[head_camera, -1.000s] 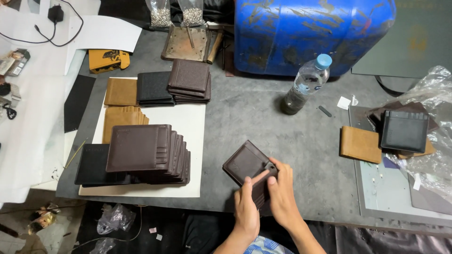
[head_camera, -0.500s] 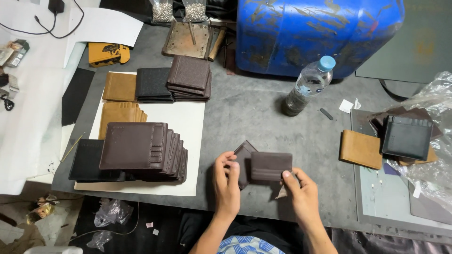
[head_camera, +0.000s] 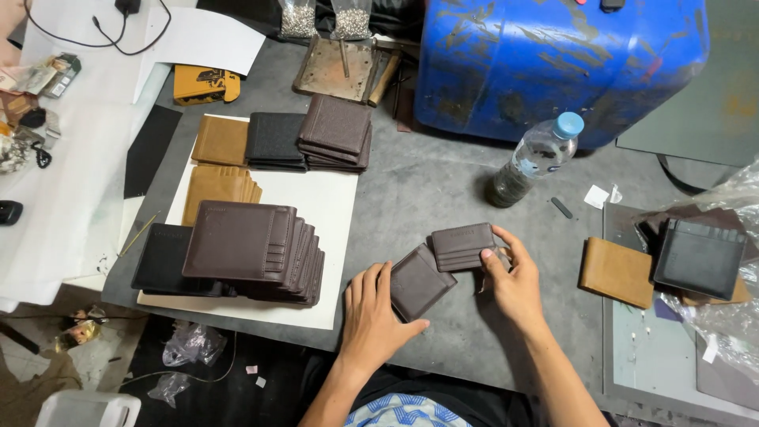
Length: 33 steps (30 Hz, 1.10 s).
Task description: Inspecting and cleaning leather wallets at a finishing station
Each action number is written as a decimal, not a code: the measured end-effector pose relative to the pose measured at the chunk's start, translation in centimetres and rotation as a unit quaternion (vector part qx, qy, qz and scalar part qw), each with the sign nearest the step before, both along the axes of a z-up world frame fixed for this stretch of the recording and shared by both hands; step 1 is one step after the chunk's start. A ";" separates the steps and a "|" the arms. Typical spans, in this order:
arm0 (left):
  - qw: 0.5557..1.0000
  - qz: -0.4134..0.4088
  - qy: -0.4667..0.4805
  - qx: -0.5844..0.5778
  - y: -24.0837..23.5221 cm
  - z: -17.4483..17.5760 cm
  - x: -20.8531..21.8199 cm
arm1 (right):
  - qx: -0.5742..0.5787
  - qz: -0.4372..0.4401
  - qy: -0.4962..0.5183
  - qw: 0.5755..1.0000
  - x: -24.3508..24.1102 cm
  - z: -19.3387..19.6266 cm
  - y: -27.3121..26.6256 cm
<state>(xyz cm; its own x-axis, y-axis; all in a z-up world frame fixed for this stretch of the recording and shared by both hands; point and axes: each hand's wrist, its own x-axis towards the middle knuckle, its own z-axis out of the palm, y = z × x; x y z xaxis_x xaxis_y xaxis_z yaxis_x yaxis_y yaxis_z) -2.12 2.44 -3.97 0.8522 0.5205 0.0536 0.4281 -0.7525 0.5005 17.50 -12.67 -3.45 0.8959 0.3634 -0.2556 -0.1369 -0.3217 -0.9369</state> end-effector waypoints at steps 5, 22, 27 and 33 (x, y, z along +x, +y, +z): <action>0.999 -0.023 -0.032 -0.033 1.0 -0.5 -0.6 | -0.031 0.076 0.016 0.996 0.0 0.9 0.4; 0.996 -0.038 -0.075 -0.019 1.4 -0.7 -0.6 | -0.162 0.190 -0.068 0.966 -1.6 1.2 2.3; 0.995 -0.036 -0.090 -0.007 1.4 -0.5 -0.6 | -0.210 0.198 -0.080 0.954 -5.1 2.7 3.0; 0.995 -0.031 -0.097 -0.015 1.4 -1.3 -0.7 | -0.068 0.146 0.023 0.987 -5.9 2.5 3.6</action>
